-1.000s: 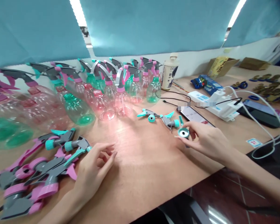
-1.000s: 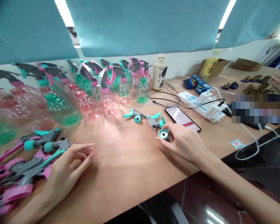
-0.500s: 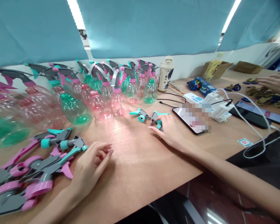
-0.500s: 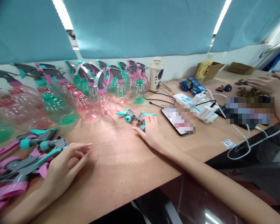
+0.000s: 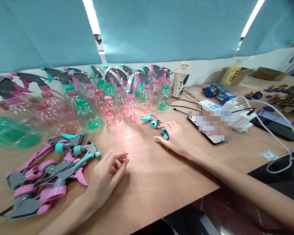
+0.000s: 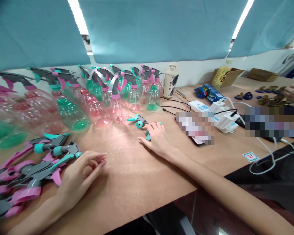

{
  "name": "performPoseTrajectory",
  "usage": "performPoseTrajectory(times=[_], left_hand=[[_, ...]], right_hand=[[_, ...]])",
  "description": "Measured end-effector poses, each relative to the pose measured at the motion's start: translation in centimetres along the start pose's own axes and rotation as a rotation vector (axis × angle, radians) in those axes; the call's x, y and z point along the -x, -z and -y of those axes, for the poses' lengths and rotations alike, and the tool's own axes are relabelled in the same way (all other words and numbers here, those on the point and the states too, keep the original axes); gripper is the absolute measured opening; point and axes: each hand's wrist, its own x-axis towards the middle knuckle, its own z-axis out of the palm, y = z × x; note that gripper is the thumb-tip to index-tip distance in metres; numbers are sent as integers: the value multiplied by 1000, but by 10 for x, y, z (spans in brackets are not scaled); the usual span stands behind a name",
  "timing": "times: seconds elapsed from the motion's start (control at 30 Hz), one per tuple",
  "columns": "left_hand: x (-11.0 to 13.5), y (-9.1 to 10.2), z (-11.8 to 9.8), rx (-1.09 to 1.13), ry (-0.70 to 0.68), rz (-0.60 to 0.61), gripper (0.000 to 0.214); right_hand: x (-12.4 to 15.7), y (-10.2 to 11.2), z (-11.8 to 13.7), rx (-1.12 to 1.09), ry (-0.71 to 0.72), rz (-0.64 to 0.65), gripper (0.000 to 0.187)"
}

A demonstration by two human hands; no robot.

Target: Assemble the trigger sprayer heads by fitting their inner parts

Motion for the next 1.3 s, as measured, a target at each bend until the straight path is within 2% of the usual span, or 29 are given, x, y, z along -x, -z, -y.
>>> performPoseTrajectory(times=[0.13,0.27,0.43,0.53,0.63,0.73,0.8,0.93,1.03,1.13,1.3], left_hand=[[3,0,0,25,-8,11,9],[5,0,0,36,3,38,9],[9,0,-3,47,-7,50,9],[14,8,-3,-1,-27,54,10],[21,27,4,-79,-16,86,14],[31,55,16,-155,43,89,16],[36,74,25,-215,121,72,16],[33,101,43,-341,272,24,21],[26,107,51,-421,311,56,25],[23,108,52,-395,312,38,25],[38,112,50,-355,306,-46,23]], right_hand=[[6,6,-6,-23,39,20,26],[11,5,-10,31,9,-1,21],[8,-2,-6,81,-1,-18,24],[6,-5,-1,64,21,-38,27],[4,-5,9,85,29,-75,29],[2,-1,28,108,52,-95,28],[-1,0,45,64,117,-85,24],[-10,-10,88,-131,277,91,18],[-25,-28,123,-220,355,223,15],[-50,-48,155,-249,391,308,16],[-95,-74,191,-198,464,393,22]])
